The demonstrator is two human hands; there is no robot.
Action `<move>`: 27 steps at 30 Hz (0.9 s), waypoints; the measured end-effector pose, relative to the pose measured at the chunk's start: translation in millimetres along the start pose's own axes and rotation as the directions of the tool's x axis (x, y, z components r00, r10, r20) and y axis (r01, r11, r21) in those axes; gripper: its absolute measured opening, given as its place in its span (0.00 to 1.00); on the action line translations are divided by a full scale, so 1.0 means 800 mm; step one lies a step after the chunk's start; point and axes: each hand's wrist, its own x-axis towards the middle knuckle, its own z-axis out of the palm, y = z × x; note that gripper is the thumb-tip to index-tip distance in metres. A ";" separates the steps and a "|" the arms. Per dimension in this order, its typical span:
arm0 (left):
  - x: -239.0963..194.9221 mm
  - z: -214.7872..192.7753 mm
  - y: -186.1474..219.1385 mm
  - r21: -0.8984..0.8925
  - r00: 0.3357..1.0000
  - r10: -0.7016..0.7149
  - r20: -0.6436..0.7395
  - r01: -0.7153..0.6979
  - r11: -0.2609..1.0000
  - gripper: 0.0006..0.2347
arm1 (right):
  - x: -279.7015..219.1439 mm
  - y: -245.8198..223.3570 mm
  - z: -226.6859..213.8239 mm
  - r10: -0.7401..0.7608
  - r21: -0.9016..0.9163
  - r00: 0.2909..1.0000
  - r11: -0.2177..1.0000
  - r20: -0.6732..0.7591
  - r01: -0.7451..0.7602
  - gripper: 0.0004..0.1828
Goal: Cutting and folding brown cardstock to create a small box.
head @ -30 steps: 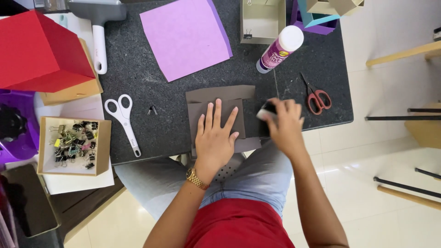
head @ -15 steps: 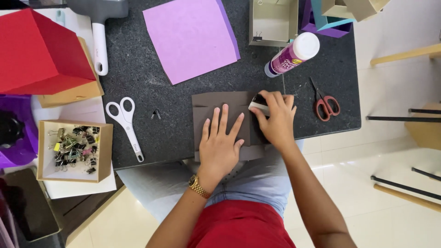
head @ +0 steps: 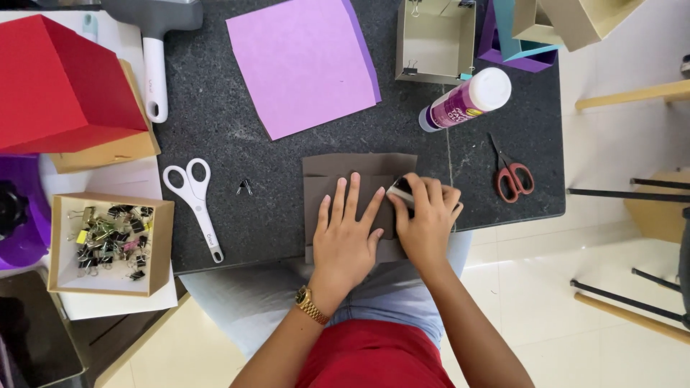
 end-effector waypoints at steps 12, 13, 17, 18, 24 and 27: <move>0.000 0.013 0.005 0.057 0.996 -0.031 -0.079 0.035 0.998 0.29 | 0.049 0.011 -0.005 0.076 0.326 0.994 0.941 0.073 -0.096 0.24; 0.003 0.014 0.006 0.057 0.996 -0.029 -0.087 0.034 0.998 0.29 | 0.049 0.011 -0.010 0.070 0.325 0.995 0.942 0.067 -0.088 0.24; 0.001 0.016 0.009 0.049 0.994 -0.054 -0.097 0.059 0.997 0.30 | 0.046 0.010 -0.006 0.063 0.236 0.992 0.968 0.111 -0.088 0.25; 0.002 0.016 0.008 0.048 0.994 -0.053 -0.100 0.058 0.997 0.30 | 0.049 0.010 0.000 0.045 0.184 0.994 0.981 0.100 -0.063 0.25; 0.003 0.014 0.009 0.038 0.995 -0.051 -0.087 0.054 0.998 0.31 | 0.043 0.026 -0.001 -0.038 0.129 0.980 0.992 0.197 0.013 0.26; 0.004 0.016 0.008 0.040 0.995 -0.061 -0.085 0.064 0.997 0.31 | 0.023 0.027 -0.009 -0.046 0.099 0.972 0.995 0.231 0.024 0.25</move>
